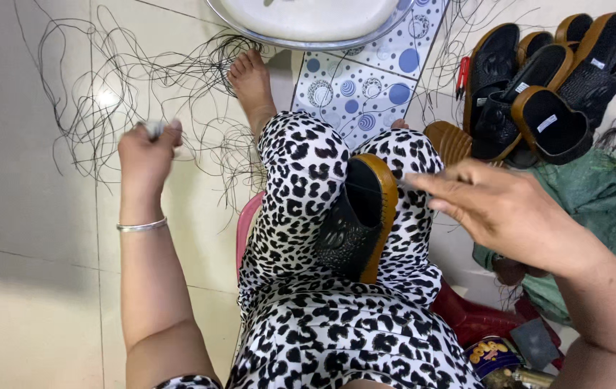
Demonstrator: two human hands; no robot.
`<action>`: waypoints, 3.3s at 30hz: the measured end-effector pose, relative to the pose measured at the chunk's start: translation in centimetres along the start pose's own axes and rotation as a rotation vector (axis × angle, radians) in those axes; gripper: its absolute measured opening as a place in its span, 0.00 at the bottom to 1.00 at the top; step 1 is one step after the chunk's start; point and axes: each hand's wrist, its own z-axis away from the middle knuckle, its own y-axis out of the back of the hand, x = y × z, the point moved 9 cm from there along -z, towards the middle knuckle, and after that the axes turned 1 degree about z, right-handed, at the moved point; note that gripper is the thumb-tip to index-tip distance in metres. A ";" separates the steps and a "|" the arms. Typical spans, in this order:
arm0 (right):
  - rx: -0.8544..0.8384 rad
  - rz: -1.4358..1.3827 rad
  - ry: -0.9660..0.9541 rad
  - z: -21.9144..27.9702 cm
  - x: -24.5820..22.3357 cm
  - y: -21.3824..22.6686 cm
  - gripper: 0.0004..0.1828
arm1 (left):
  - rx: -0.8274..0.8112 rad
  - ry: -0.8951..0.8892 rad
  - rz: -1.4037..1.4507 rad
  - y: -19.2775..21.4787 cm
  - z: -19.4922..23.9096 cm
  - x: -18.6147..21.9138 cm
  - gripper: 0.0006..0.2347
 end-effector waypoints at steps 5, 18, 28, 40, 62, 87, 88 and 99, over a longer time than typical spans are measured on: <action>-0.062 0.201 0.029 -1.5 -1.3 -0.1 0.26 | 0.259 -0.897 -1.664 -6.9 3.2 3.7 0.09; -0.438 0.683 -0.032 -3.6 -2.7 -1.2 0.40 | -0.601 -1.050 -0.668 -26.2 17.9 6.9 0.31; -0.282 0.314 -0.151 -4.8 -1.4 -1.8 0.16 | -0.608 -1.082 -0.636 -25.3 19.2 8.3 0.14; -0.037 0.425 0.054 -3.4 -3.5 -0.8 0.12 | -0.782 -0.662 -0.476 -26.0 18.5 6.5 0.03; 0.313 -0.853 -0.135 4.1 1.2 3.9 0.24 | -0.515 -0.641 -0.107 -24.0 15.7 6.9 0.09; 0.558 -1.342 -0.229 -0.5 2.5 -5.7 0.05 | -0.412 -0.717 -0.288 -22.7 17.5 7.4 0.07; 0.506 -1.272 -0.232 -0.1 3.1 -6.5 0.07 | -0.371 -0.780 -0.360 -22.7 17.8 7.6 0.04; 0.235 -0.919 -0.116 -2.3 -2.1 -4.6 0.06 | -0.468 -0.472 0.082 -21.6 15.7 5.5 0.10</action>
